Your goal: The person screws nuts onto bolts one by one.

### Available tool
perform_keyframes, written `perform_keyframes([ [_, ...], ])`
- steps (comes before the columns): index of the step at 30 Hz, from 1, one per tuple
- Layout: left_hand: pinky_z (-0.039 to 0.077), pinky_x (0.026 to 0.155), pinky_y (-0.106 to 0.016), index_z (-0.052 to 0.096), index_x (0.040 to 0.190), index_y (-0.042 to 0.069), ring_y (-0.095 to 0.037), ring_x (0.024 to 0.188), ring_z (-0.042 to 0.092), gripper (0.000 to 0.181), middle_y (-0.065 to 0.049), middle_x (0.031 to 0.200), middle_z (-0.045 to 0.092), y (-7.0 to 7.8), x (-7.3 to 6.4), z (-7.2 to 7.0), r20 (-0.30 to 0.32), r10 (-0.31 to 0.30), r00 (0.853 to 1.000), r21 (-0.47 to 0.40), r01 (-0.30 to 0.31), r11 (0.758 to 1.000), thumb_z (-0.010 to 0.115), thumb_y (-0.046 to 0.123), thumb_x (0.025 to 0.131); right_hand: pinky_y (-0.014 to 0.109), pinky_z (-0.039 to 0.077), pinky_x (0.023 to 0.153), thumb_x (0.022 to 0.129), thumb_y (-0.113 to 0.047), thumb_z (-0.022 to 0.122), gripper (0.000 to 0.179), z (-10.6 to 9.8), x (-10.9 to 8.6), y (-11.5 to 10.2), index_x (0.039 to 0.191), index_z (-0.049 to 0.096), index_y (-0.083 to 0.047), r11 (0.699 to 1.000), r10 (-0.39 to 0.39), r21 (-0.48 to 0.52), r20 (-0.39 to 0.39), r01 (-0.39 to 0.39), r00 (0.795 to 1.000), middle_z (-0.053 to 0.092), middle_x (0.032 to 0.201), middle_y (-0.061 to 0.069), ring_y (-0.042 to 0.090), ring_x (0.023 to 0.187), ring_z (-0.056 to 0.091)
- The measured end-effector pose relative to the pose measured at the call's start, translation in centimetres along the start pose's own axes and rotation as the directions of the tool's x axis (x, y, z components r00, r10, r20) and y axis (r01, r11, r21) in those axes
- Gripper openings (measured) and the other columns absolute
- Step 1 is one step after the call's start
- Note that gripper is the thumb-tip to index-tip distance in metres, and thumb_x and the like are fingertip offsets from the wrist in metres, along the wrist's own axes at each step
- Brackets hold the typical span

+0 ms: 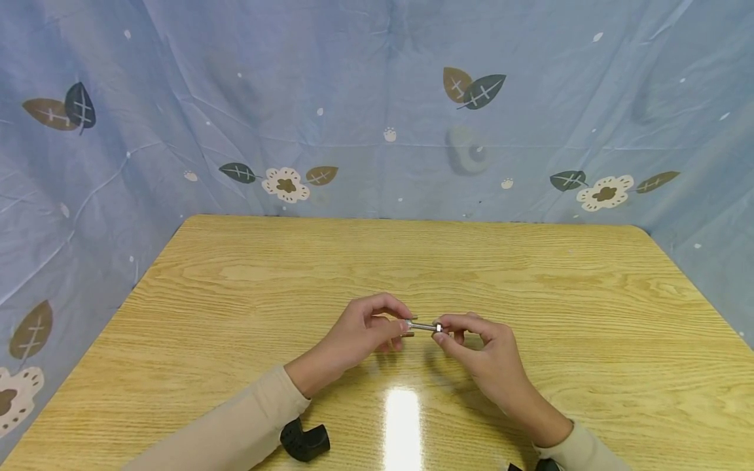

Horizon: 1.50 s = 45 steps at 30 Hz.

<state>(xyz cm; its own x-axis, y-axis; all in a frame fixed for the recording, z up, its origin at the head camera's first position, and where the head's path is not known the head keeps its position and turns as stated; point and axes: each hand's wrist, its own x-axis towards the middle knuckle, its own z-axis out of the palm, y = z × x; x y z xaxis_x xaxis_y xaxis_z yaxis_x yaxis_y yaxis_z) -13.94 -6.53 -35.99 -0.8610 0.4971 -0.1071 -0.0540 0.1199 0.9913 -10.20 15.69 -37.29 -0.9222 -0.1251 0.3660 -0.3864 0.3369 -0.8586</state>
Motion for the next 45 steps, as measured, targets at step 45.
perform_keyframes([
  [45, 0.049, 0.065, -0.029, 0.063, 0.113, 0.001, -0.017, 0.071, 0.064, 0.028, -0.016, 0.097, 0.071, -0.18, 0.19, 0.24, -0.001, -0.013, 1.0, -0.005, 0.013, 1.0, 0.058, 0.024, 0.098, 0.026, 0.043, 0.065, 0.083, -0.003, 0.073, 0.015, -0.05, -0.07, 0.21, 0.095, 0.075, -0.011, 1.0, -0.013, -0.003, 0.016, 0.013, 1.0, 0.069, 0.086, -0.007, 0.008, 0.073, 0.052],
])
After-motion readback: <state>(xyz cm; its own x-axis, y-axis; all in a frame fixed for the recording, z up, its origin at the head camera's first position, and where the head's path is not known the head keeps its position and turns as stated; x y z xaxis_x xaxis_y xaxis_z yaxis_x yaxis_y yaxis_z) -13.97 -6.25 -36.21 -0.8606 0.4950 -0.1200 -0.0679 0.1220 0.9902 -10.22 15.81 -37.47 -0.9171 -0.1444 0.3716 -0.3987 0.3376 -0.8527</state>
